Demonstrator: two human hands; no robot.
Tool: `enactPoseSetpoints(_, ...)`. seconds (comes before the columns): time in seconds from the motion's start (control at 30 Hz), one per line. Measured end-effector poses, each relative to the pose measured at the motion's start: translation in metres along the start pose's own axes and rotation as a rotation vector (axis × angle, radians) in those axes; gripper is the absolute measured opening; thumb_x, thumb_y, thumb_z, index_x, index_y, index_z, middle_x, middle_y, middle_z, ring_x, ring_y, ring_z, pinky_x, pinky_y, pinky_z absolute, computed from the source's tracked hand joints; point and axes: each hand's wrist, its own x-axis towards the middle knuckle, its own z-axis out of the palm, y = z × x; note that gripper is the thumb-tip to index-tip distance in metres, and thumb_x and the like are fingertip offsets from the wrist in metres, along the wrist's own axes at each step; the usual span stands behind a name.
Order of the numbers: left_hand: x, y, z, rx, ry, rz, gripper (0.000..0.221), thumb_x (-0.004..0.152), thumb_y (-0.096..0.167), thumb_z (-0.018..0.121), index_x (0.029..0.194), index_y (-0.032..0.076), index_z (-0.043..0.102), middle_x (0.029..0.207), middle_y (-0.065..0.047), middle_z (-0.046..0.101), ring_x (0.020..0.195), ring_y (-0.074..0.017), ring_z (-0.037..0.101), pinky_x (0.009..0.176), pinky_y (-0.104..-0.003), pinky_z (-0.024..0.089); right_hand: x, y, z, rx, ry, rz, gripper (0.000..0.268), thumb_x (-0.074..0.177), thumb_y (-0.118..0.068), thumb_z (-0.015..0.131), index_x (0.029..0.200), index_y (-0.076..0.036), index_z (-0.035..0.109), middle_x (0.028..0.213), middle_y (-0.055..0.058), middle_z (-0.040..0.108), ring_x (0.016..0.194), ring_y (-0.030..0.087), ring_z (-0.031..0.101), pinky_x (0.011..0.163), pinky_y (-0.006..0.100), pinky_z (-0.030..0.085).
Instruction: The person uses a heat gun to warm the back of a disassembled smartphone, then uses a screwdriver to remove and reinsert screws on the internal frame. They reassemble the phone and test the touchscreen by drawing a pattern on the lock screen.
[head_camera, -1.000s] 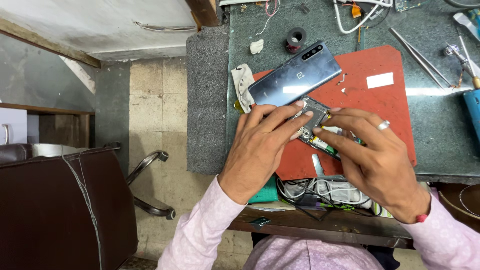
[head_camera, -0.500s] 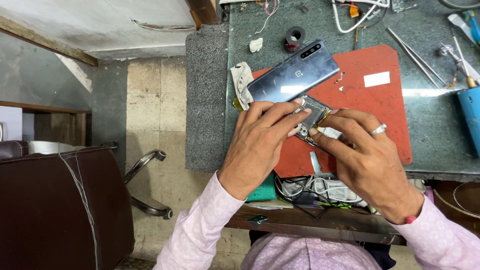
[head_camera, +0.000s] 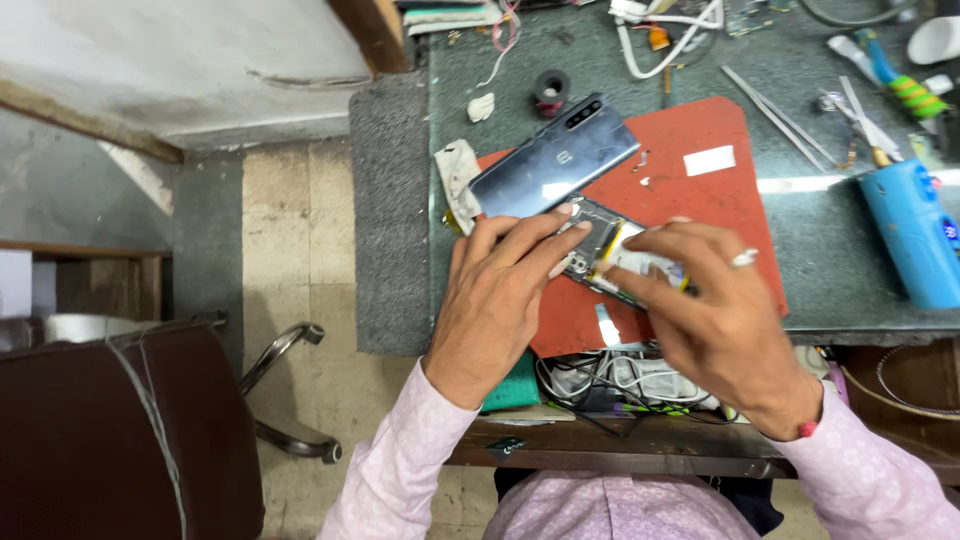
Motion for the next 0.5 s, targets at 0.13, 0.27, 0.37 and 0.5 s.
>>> enactPoseSetpoints(0.13,-0.002,0.002,0.007,0.032,0.016,-0.034,0.044,0.091,-0.001,0.065,0.132,0.014,0.068,0.139,0.001,0.065,0.115,-0.0238,0.057,0.098,-0.038,0.043,-0.021,0.026,-0.029,-0.205,0.330,0.256,0.042,0.083,0.008,0.070,0.121,-0.008,0.074,0.116,0.012,0.066,0.104,0.033,0.064,0.092,0.042,0.052)
enactPoseSetpoints(0.27,-0.004,0.003,0.014,0.031,0.041,-0.049,0.047,0.090,0.000,0.065,0.134,0.014,0.067,0.142,0.002,0.064,0.116,-0.0234,0.057,0.101,-0.039,0.042,-0.030,0.077,-0.058,-0.330,0.396,0.401,0.031,0.090,0.004,0.071,0.119,-0.006,0.074,0.114,0.012,0.065,0.104,0.031,0.062,0.094,0.041,0.051)
enactPoseSetpoints(0.37,-0.007,0.002,0.017,0.009,0.056,-0.074,0.046,0.091,0.003,0.067,0.136,0.015,0.066,0.142,0.003,0.064,0.115,-0.0231,0.056,0.102,-0.038,0.041,-0.029,0.105,-0.069,-0.296,0.333,0.417,0.022,0.096,0.001,0.072,0.117,-0.005,0.073,0.113,0.011,0.065,0.104,0.029,0.061,0.095,0.040,0.050)
enactPoseSetpoints(0.5,-0.007,0.001,0.020,-0.017,0.069,-0.095,0.044,0.095,0.010,0.068,0.139,0.017,0.065,0.143,0.004,0.065,0.113,-0.0222,0.056,0.102,-0.038,0.041,-0.024,0.111,-0.070,-0.483,0.220,0.351,0.014,0.099,-0.003,0.076,0.113,-0.006,0.075,0.110,0.011,0.064,0.104,0.029,0.058,0.097,0.040,0.049)
